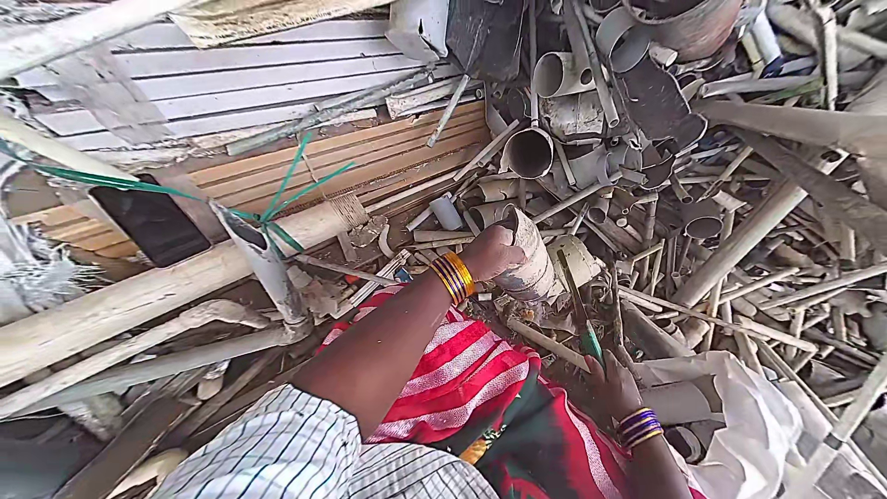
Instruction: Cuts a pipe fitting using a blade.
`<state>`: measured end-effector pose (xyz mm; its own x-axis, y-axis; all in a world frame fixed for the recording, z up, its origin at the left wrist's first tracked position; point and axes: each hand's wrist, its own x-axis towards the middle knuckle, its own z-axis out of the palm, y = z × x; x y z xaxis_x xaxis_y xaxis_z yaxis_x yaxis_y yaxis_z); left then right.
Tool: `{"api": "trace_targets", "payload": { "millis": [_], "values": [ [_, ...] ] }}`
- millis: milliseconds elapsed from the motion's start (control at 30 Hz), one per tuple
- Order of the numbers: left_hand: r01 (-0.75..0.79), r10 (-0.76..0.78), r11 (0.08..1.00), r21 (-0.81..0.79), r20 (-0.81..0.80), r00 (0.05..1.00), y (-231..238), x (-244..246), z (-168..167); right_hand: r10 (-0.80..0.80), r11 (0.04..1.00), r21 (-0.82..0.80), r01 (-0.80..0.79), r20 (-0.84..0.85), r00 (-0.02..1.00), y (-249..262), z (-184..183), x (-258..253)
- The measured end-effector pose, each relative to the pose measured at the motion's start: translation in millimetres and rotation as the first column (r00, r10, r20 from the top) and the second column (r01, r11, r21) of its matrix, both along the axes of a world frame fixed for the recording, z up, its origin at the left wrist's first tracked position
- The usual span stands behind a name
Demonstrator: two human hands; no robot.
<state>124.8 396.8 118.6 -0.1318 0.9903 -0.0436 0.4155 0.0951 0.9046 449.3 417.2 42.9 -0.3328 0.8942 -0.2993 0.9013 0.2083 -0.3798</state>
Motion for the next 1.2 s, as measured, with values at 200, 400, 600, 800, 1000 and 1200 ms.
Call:
{"api": "trace_targets", "payload": {
  "millis": [200, 400, 600, 800, 1000, 1200],
  "values": [
    [-0.042, 0.043, 0.999, -0.006, 0.028, 0.999, -2, 1, 1, -0.022, 0.985, 0.166, 0.055, -0.191, 0.981, -5, -11, 6],
    [-0.140, 0.133, 0.989, 0.041, 0.146, 0.980, 0, 2, -4, 0.017, 0.912, 0.381, 0.150, -0.402, 0.915, 6, -9, 17],
    [-0.202, 0.194, 0.979, 0.013, 0.233, 0.953, -3, 1, -2, 0.081, 0.995, 0.062, -0.077, -0.069, 0.994, 18, -1, 28],
    [-0.159, 0.144, 0.987, 0.017, 0.338, 0.930, -3, 1, -7, 0.041, 0.967, 0.256, 0.012, -0.201, 0.979, 12, 4, 40],
    [-0.103, 0.093, 0.994, 0.034, 0.227, 0.969, -2, 7, -6, 0.085, 0.891, 0.442, 0.106, -0.391, 0.916, 9, 0, 38],
    [-0.120, 0.105, 0.991, 0.067, 0.200, 0.974, -5, 13, -6, 0.029, 0.997, 0.077, -0.028, -0.016, 0.999, 8, 9, 25]
  ]
}}
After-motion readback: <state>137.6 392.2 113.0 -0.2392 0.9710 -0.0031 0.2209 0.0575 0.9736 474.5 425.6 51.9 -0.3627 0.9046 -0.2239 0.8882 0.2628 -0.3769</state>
